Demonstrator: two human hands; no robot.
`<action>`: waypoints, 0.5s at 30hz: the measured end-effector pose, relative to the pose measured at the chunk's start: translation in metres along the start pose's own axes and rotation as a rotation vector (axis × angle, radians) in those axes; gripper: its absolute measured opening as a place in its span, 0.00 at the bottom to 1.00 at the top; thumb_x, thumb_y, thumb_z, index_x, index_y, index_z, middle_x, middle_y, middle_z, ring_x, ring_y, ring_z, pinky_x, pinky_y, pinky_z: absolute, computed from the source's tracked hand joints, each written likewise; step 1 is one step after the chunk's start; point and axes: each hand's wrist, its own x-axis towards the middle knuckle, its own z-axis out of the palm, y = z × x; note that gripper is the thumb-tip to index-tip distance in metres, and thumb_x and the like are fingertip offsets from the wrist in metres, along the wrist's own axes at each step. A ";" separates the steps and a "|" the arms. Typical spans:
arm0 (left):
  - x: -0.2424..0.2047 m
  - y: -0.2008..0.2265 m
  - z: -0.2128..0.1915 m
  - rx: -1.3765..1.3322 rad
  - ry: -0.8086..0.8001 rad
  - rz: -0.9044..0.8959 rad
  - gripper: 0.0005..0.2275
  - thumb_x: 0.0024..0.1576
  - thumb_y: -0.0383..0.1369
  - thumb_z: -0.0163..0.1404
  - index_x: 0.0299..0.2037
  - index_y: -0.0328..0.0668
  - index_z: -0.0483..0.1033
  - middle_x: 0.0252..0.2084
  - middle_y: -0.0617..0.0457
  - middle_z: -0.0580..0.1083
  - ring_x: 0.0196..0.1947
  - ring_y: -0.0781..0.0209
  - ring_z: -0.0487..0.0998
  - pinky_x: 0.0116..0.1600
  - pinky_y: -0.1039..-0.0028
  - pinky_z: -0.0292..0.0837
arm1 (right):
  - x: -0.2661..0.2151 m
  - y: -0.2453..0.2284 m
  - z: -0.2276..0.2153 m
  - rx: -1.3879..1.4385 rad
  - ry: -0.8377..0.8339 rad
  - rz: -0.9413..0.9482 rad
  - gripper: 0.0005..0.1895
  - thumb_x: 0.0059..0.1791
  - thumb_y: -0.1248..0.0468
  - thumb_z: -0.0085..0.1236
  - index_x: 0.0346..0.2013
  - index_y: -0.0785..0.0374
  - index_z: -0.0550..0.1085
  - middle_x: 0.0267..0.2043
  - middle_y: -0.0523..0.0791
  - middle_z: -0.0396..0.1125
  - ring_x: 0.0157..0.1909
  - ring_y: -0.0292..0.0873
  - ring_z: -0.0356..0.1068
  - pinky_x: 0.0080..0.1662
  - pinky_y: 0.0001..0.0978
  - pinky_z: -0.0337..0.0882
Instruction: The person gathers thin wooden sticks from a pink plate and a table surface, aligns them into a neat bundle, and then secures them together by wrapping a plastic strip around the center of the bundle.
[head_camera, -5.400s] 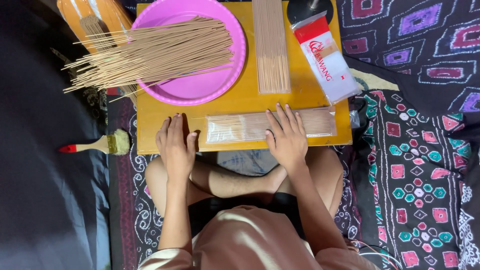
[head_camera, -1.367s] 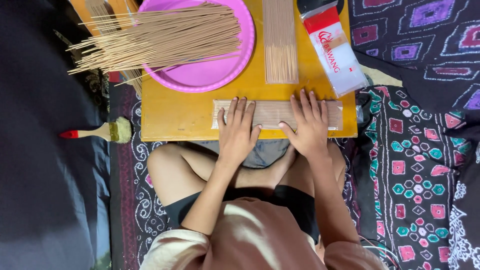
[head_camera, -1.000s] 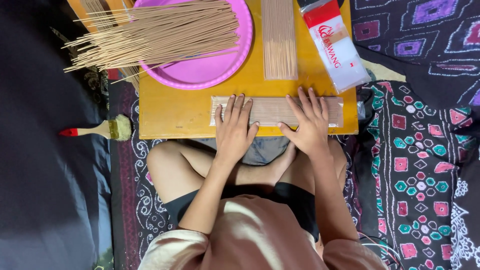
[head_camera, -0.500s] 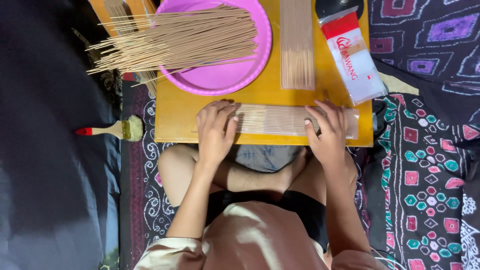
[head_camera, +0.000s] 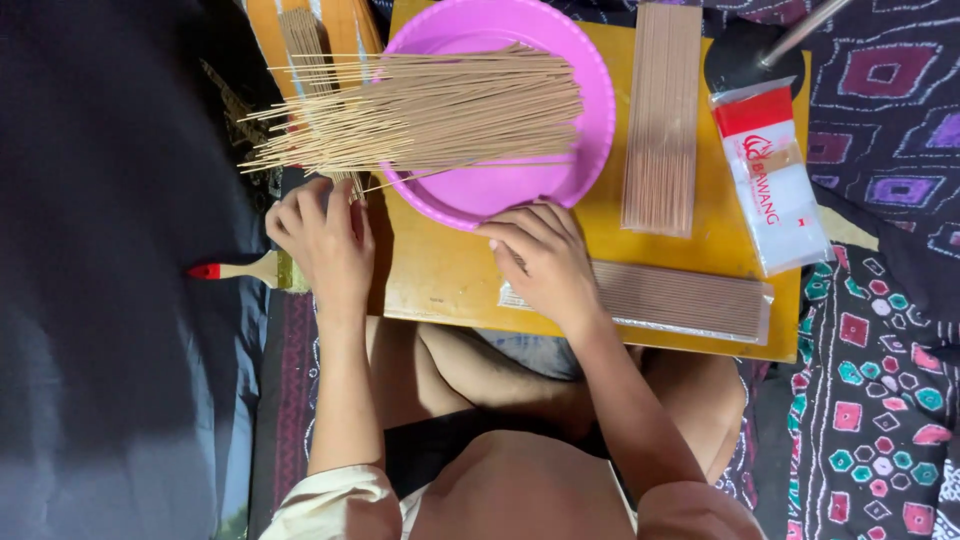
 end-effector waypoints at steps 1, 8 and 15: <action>-0.003 -0.003 0.006 -0.005 -0.002 0.000 0.11 0.57 0.31 0.62 0.48 0.47 0.78 0.44 0.50 0.70 0.46 0.46 0.68 0.59 0.53 0.58 | 0.001 -0.001 0.005 -0.004 -0.002 0.003 0.10 0.48 0.70 0.59 0.42 0.54 0.80 0.42 0.41 0.73 0.46 0.47 0.72 0.55 0.45 0.68; -0.027 -0.011 0.000 -0.105 -0.069 -0.032 0.08 0.54 0.24 0.59 0.40 0.46 0.77 0.29 0.58 0.65 0.35 0.58 0.69 0.59 0.61 0.58 | 0.000 -0.005 0.019 -0.078 -0.001 -0.053 0.12 0.47 0.71 0.60 0.44 0.55 0.79 0.49 0.43 0.70 0.55 0.49 0.68 0.57 0.48 0.67; -0.061 -0.017 -0.042 -0.386 0.029 -0.147 0.12 0.55 0.15 0.52 0.38 0.46 0.80 0.30 0.55 0.66 0.34 0.53 0.67 0.53 0.65 0.57 | -0.021 0.001 0.016 -0.317 0.007 -0.072 0.23 0.54 0.64 0.55 0.64 0.46 0.71 0.69 0.49 0.61 0.74 0.57 0.54 0.68 0.64 0.51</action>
